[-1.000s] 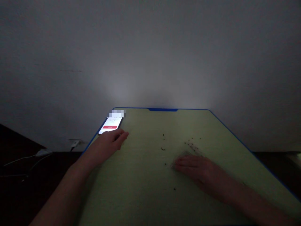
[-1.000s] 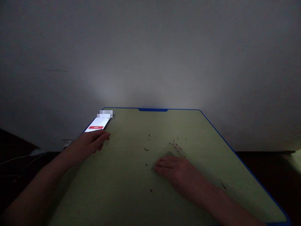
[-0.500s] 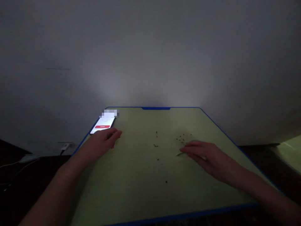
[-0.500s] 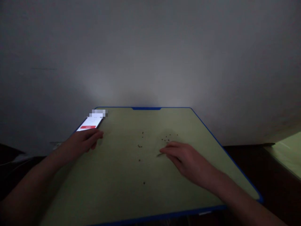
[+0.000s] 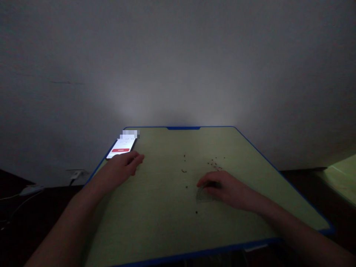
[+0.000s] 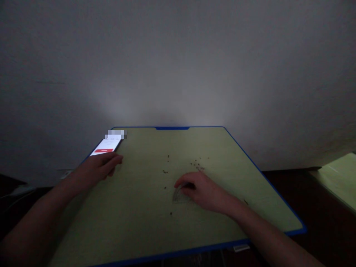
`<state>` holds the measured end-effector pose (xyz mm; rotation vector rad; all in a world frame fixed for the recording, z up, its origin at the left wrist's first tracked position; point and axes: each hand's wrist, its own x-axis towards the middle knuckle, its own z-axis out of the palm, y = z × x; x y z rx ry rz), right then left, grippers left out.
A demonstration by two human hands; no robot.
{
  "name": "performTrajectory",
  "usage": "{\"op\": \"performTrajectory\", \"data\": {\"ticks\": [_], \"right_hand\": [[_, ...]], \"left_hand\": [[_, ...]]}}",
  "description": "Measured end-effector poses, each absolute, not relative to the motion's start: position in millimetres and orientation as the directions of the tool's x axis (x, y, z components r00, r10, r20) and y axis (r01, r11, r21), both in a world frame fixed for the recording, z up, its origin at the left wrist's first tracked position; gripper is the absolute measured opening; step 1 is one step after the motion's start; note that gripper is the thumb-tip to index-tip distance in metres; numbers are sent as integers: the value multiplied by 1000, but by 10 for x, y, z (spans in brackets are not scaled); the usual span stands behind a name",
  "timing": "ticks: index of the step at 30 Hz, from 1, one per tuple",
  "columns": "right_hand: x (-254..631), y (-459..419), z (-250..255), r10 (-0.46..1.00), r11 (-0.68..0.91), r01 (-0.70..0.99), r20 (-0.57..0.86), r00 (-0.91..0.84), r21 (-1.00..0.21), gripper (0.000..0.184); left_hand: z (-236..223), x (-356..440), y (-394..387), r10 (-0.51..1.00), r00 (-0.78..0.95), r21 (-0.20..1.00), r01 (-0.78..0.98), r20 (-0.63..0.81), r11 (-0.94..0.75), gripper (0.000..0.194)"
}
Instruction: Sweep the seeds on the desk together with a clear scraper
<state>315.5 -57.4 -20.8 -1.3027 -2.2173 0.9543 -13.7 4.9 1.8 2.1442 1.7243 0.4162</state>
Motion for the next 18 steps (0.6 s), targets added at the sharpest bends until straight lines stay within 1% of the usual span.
{"op": "performTrajectory", "data": {"ticks": [3, 9, 13, 18], "right_hand": [[3102, -677, -193, 869, 304, 596, -40, -493, -743, 22], [3146, -951, -207, 874, 272, 630, -87, -478, -728, 17], [3185, -1162, -229, 897, 245, 626, -71, -436, -741, 18], [3173, -1331, -223, 901, 230, 624, -78, -426, -747, 17]], "left_hand": [[24, -132, 49, 977, 214, 449, 872, 8, -194, 43], [27, -125, 40, 976, 215, 437, 877, 15, -200, 43], [27, -121, 41, 977, 211, 430, 880, 24, -201, 44], [43, -109, 44, 980, 197, 442, 877, 24, -187, 44]]}}
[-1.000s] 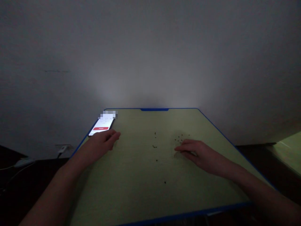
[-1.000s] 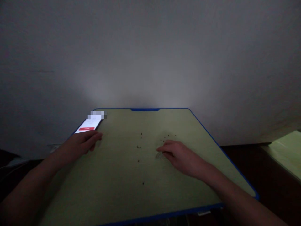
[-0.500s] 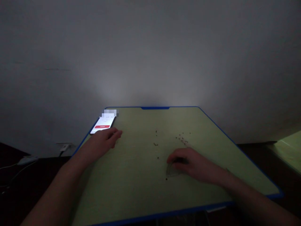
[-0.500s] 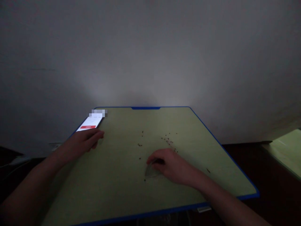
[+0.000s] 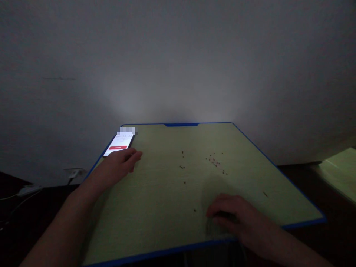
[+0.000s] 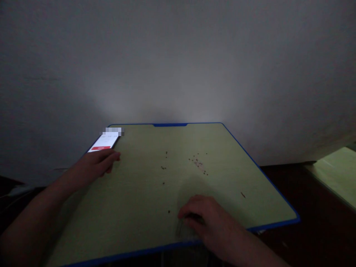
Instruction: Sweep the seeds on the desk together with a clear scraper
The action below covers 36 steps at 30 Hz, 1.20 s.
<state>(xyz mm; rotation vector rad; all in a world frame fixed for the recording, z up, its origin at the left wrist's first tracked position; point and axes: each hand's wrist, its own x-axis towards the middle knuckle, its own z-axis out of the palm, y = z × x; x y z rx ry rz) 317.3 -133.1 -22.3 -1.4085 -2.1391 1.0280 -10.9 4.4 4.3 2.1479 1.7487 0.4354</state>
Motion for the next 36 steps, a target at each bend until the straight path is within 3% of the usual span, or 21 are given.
{"op": "performTrajectory", "data": {"ticks": [6, 20, 24, 31, 36], "right_hand": [[3144, -1374, -148, 895, 241, 639, -86, -437, -731, 19], [3266, -1373, -32, 864, 412, 638, 57, -500, -650, 18], [3479, -1115, -82, 943, 294, 691, 83, -322, -661, 16], [4212, -265, -403, 984, 21, 796, 152, 89, -605, 34], [4139, -2, -475, 990, -3, 894, 125, 66, -449, 30]], "left_hand": [[23, -111, 75, 979, 205, 456, 870, 17, -190, 45], [62, -48, -39, 977, 213, 443, 874, 19, -199, 40], [76, -14, -64, 973, 230, 432, 877, 6, -210, 38], [86, 6, -80, 974, 224, 429, 883, -30, -190, 40], [100, 2, -98, 977, 211, 444, 879, -39, -173, 41]]}}
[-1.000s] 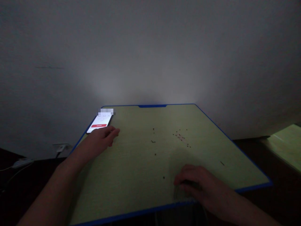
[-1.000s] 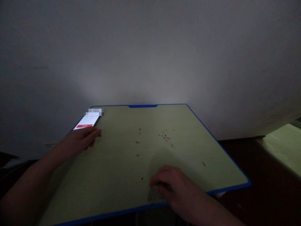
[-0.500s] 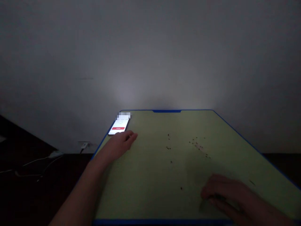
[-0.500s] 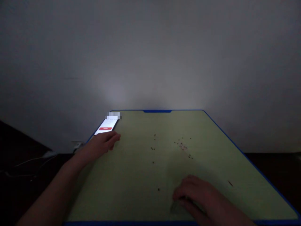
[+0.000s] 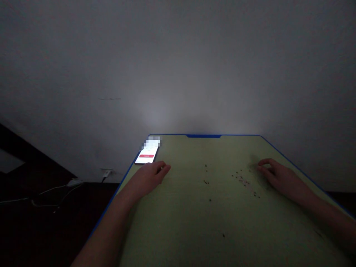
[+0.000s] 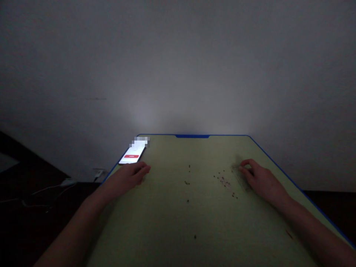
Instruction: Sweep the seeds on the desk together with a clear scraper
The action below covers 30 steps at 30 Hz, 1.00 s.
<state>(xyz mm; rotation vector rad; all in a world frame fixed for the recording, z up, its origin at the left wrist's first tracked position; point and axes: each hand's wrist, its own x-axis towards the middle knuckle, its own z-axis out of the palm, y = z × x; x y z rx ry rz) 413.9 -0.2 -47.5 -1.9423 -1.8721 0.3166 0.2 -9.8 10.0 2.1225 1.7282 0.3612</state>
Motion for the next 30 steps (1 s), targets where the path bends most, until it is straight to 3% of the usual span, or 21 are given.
{"op": "performTrajectory", "data": {"ticks": [3, 8, 14, 22, 30], "right_hand": [[3735, 21, -401, 992, 92, 913, 116, -49, -399, 25], [3187, 74, -274, 960, 280, 834, 134, -246, -476, 20], [3117, 126, -172, 965, 263, 779, 158, -210, -569, 18], [2691, 140, -181, 923, 379, 728, 176, -342, -571, 15], [3046, 14, -111, 951, 288, 742, 91, -295, -605, 18]], "left_hand": [[93, -11, -97, 977, 211, 450, 875, -26, -177, 42], [64, -42, -70, 977, 213, 439, 880, -20, -183, 42], [67, -53, -70, 980, 198, 444, 879, -11, -172, 43], [12, -92, -48, 985, 173, 431, 888, 8, -159, 43], [50, -68, -62, 982, 191, 423, 889, 1, -173, 42]]}}
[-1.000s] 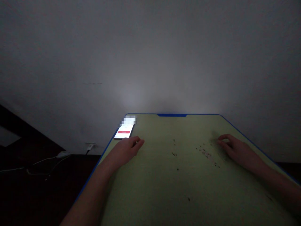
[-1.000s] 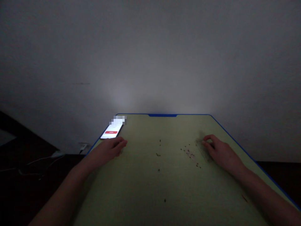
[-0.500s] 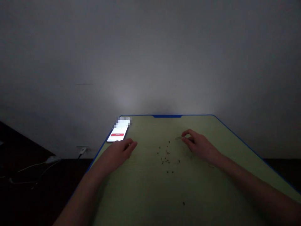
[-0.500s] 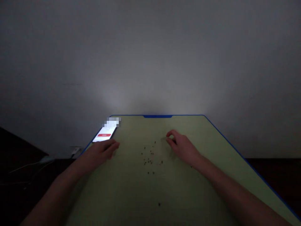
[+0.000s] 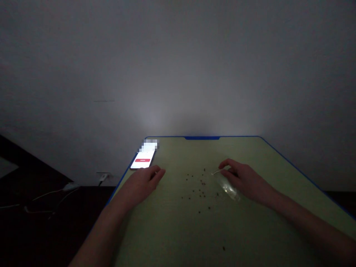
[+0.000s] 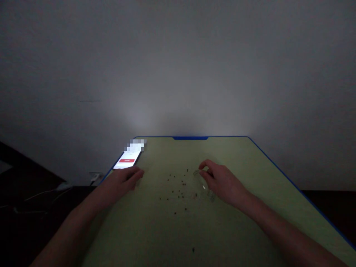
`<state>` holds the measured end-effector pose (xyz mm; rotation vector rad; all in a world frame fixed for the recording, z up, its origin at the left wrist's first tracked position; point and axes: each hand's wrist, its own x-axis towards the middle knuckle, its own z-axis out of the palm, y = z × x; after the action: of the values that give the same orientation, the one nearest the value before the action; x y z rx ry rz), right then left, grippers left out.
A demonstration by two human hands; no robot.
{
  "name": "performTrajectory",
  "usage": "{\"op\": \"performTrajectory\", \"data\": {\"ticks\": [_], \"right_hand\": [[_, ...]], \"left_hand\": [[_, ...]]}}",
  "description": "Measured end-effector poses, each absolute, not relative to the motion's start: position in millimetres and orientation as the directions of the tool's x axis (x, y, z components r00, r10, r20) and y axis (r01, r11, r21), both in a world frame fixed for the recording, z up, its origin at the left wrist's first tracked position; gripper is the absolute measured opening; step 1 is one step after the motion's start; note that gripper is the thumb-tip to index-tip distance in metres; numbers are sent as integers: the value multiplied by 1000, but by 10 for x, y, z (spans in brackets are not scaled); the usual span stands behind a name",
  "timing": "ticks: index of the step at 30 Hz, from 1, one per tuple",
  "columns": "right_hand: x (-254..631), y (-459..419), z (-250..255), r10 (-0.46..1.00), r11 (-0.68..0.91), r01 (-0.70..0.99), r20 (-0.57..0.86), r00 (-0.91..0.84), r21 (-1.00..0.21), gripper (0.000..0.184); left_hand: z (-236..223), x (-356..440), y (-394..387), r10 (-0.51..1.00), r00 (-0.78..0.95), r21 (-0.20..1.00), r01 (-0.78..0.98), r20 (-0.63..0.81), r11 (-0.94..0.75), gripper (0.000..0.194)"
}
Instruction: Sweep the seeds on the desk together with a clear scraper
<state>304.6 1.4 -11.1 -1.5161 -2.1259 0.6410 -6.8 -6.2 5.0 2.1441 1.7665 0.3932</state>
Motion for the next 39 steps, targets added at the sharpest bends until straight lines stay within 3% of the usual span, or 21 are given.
{"op": "performTrajectory", "data": {"ticks": [14, 26, 28, 31, 35, 39], "right_hand": [[3238, -280, -227, 916, 340, 779, -1, -401, -527, 22], [3511, -200, -165, 960, 275, 742, 134, -246, -611, 29], [3472, -208, -114, 944, 331, 756, 205, -260, -564, 27], [3311, -193, -39, 857, 511, 773, 289, -426, -376, 25], [3017, -110, -21, 733, 675, 728, 214, -646, -118, 31], [2896, -88, -93, 699, 713, 698, 145, -701, -67, 32]], "left_hand": [[47, -71, -55, 976, 211, 410, 896, -50, -172, 42], [73, -57, -69, 977, 201, 419, 895, -65, -156, 42], [70, -55, -66, 978, 202, 420, 893, -58, -159, 42], [69, -55, -63, 976, 211, 430, 887, -46, -171, 42], [69, -59, -63, 977, 209, 434, 885, -38, -172, 43], [61, -66, -62, 979, 203, 422, 890, -34, -170, 42]]}}
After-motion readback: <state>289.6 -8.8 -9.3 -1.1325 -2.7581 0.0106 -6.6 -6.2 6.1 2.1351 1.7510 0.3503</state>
